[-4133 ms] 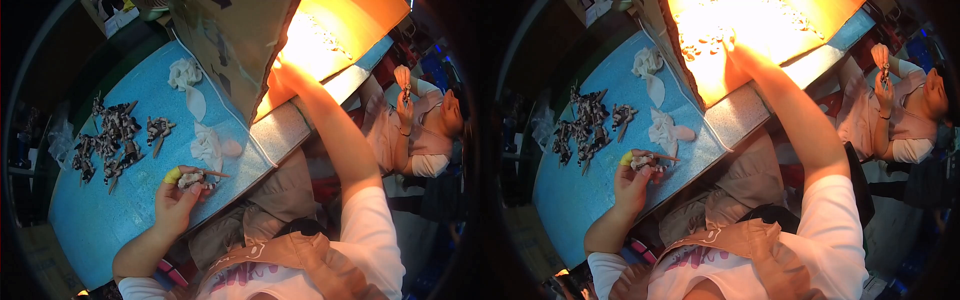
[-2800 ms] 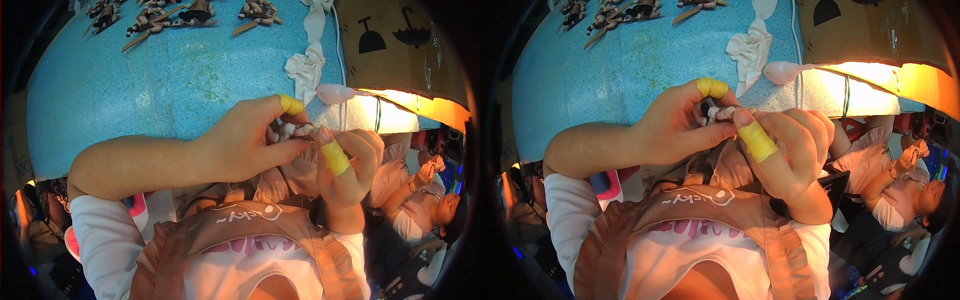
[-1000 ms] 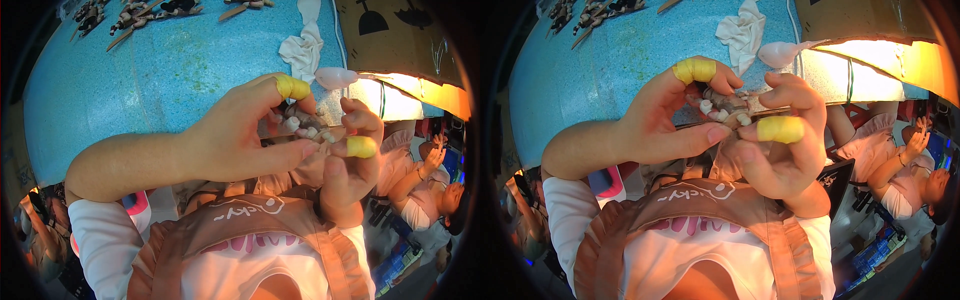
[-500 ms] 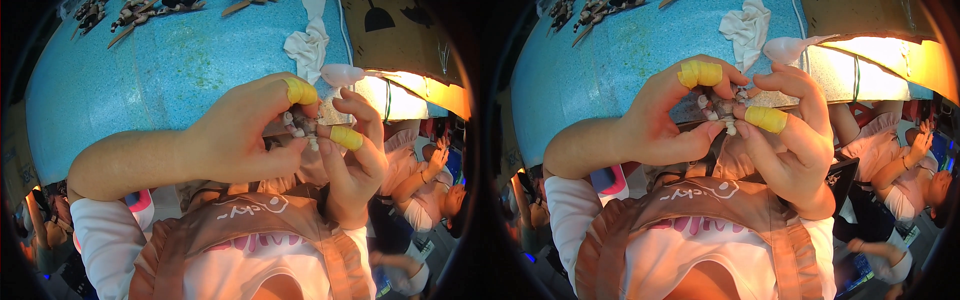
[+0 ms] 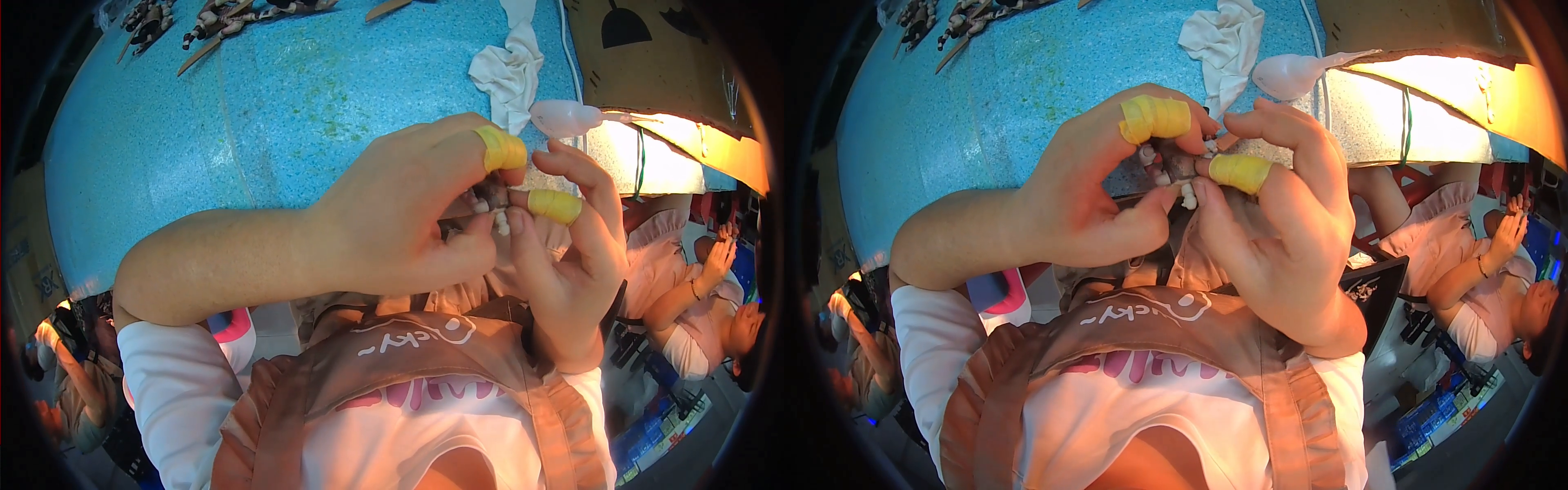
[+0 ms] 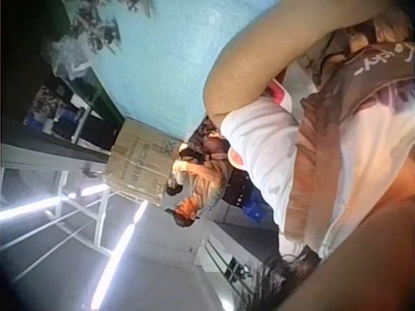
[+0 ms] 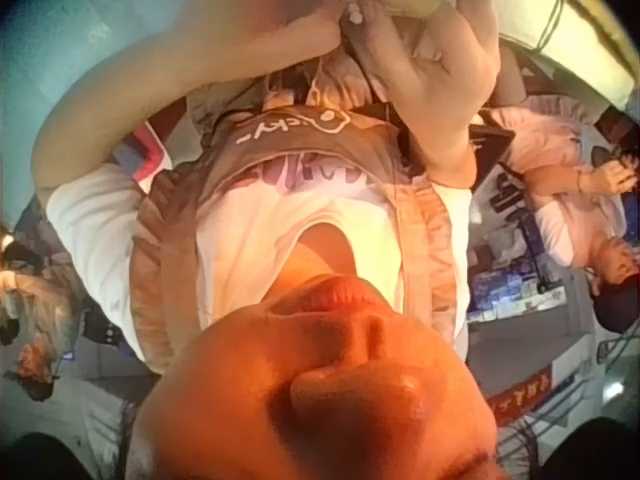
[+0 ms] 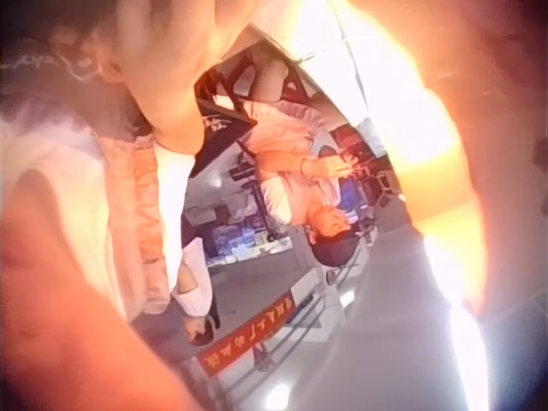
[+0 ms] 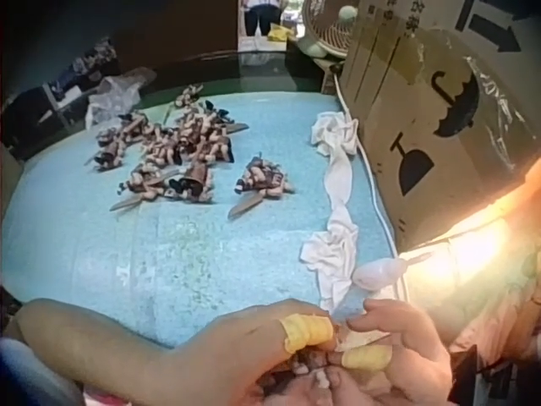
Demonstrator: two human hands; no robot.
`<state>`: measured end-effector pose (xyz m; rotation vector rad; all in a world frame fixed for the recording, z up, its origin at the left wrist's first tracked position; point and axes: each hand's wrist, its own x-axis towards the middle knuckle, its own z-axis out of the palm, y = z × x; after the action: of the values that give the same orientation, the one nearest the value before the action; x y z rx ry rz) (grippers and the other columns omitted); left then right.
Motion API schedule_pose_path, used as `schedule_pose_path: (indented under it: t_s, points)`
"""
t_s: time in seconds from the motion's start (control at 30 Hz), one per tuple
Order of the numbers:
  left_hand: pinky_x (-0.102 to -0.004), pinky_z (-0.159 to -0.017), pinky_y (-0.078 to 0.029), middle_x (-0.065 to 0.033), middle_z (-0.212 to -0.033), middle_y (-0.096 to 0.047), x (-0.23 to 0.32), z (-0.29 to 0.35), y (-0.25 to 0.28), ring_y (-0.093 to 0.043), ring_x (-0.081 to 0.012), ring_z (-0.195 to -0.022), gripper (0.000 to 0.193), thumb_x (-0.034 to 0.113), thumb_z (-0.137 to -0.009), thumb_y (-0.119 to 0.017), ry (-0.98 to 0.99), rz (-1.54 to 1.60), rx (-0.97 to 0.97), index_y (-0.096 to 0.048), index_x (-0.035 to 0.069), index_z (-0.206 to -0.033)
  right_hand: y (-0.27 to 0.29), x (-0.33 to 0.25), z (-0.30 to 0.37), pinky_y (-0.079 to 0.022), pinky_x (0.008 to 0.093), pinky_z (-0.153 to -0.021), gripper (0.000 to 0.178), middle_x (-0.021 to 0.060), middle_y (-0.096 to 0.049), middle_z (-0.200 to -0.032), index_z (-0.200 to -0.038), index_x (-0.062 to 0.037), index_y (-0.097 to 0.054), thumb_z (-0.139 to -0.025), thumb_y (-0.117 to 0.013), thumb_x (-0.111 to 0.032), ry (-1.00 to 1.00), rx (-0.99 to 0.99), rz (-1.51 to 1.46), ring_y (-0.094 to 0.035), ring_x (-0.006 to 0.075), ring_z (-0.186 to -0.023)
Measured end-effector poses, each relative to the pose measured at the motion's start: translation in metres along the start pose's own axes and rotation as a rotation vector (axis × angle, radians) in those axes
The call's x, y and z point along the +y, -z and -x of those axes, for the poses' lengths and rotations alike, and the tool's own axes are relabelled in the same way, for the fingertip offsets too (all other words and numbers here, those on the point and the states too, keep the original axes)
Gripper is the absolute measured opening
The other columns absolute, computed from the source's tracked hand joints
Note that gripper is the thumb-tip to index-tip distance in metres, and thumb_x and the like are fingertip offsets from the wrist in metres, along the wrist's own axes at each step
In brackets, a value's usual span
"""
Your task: The person assembles figurines by applying liquid with a squeeze bottle, attaching parts together by hand, wiping them with a cloth, and placing them on the table.
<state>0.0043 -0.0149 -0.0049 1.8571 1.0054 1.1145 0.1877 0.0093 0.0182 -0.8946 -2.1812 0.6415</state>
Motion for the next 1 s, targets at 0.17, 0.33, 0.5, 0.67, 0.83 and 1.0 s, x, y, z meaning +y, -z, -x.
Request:
schedule_pose_path:
  t_s: [0.17, 0.33, 0.5, 0.67, 0.83, 1.0]
  points:
    - [-0.0237, -0.074, -0.046, -0.0065, -0.102, -0.058, 0.013, -0.005, 0.005, -0.056, -0.0118, -0.085, 0.038, 0.005, -0.087, -0.052, 0.527, 0.725, -0.031, -0.040, 0.002, -0.122, 0.002, 0.013, 0.009, -0.042, 0.0403, -0.086, 0.033, 0.0192, -0.054, -0.108, -0.092, 0.0032, -0.061, -0.064, -0.074, -0.009, -0.007, 0.137, -0.317, -0.052, 0.0319, -0.101]
    - [-0.0233, -0.073, -0.046, -0.0068, -0.099, -0.055, 0.008, 0.002, -0.004, -0.054, -0.0102, -0.085, 0.053, 0.007, -0.086, -0.057, 0.503, 0.921, -0.065, -0.029, 0.004, -0.131, -0.005, 0.017, 0.013, -0.040, 0.0418, -0.094, 0.067, 0.0199, -0.034, -0.130, -0.122, 0.0028, -0.046, -0.071, -0.074, -0.031, 0.068, -0.003, -0.084, -0.045, 0.0315, -0.114]
    - [-0.0294, -0.089, -0.045, -0.0136, -0.116, -0.052, 0.012, -0.005, 0.007, -0.055, -0.0171, -0.102, 0.067, 0.000, -0.083, -0.059, 0.488, 0.880, -0.168, -0.018, 0.005, -0.136, -0.001, 0.022, 0.013, -0.041, 0.0408, -0.094, 0.071, 0.0190, -0.033, -0.131, -0.123, 0.0040, -0.043, -0.068, -0.076, -0.027, 0.042, -0.043, -0.048, -0.044, 0.0295, -0.115]
    - [-0.0297, -0.088, -0.046, -0.0146, -0.116, -0.052, 0.015, -0.009, 0.007, -0.055, -0.0182, -0.104, 0.065, 0.000, -0.080, -0.064, 0.518, 0.934, -0.186, -0.024, 0.004, -0.131, -0.005, 0.021, 0.014, -0.041, 0.0366, -0.092, 0.070, 0.0175, -0.039, -0.121, -0.119, 0.0057, -0.049, -0.059, -0.080, -0.014, -0.162, 0.044, -0.590, -0.047, 0.0258, -0.109]
    - [-0.0308, -0.088, -0.046, -0.0147, -0.113, -0.054, 0.018, -0.010, 0.010, -0.056, -0.0185, -0.103, 0.067, 0.001, -0.078, -0.066, 0.507, 0.884, -0.203, -0.024, 0.004, -0.130, -0.007, 0.018, 0.014, -0.039, 0.0378, -0.094, 0.070, 0.0189, -0.037, -0.122, -0.119, 0.0074, -0.048, -0.061, -0.079, -0.016, -0.129, 0.090, -0.607, -0.045, 0.0267, -0.111]
    - [-0.0314, -0.088, -0.046, -0.0149, -0.113, -0.054, 0.017, -0.005, 0.009, -0.056, -0.0186, -0.103, 0.069, 0.002, -0.077, -0.068, 0.492, 0.832, -0.221, -0.025, 0.004, -0.131, -0.003, 0.016, 0.014, -0.037, 0.0414, -0.095, 0.070, 0.0194, -0.041, -0.120, -0.117, 0.0075, -0.049, -0.061, -0.079, -0.024, -0.222, 0.046, -0.579, -0.043, 0.0301, -0.112]
